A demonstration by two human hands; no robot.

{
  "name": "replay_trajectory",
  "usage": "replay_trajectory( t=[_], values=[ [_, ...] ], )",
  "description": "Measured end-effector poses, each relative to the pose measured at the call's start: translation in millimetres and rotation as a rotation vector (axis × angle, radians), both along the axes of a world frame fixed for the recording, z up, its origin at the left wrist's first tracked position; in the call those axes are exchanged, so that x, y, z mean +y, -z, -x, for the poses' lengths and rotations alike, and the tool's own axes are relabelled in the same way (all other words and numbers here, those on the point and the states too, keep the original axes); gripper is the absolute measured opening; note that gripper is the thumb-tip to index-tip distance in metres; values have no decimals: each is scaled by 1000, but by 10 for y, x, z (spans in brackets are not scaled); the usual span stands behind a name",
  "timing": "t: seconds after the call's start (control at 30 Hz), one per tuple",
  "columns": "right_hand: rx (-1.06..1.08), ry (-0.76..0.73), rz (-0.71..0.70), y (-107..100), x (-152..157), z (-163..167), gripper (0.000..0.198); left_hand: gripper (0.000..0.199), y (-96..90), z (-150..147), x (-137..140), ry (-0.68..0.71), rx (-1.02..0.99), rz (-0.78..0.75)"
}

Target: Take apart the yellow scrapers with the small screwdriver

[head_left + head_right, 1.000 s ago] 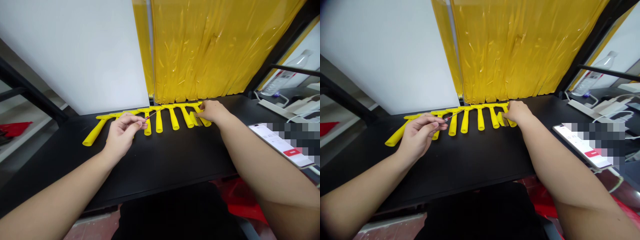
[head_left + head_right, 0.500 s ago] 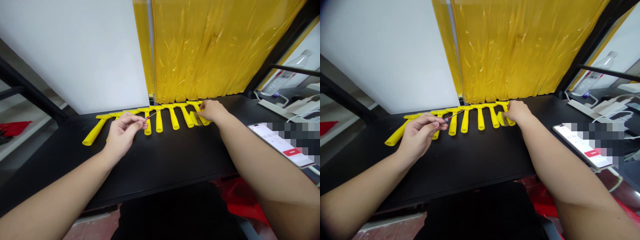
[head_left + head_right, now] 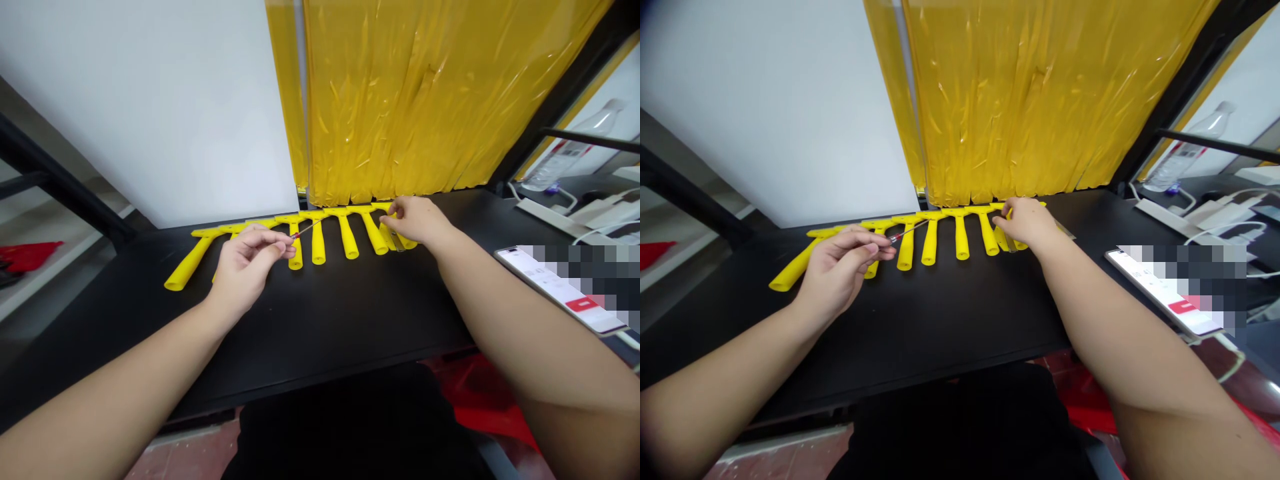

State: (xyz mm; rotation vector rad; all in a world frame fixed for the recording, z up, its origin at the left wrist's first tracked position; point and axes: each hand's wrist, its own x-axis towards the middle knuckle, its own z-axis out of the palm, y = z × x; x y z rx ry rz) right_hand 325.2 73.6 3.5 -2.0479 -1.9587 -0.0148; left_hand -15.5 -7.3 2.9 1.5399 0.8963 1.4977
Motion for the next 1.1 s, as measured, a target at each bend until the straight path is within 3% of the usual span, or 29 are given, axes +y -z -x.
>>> replay_trajectory(
  t=[0.1,0.27,0.9,1.1],
  values=[
    [3,-91,31,16,-61,154,33,5,8,3,1,6,1,1],
    [-81,-75,110,40,-103,306,39,5,21,3,1,2,6,-4],
    [-64,-14,136,32,-73,251,30,6,34,18,12,-1,21,3],
    [9,-108,13,20,-134,263,33,8,33,19,11,-21,64,-8]
  ],
)
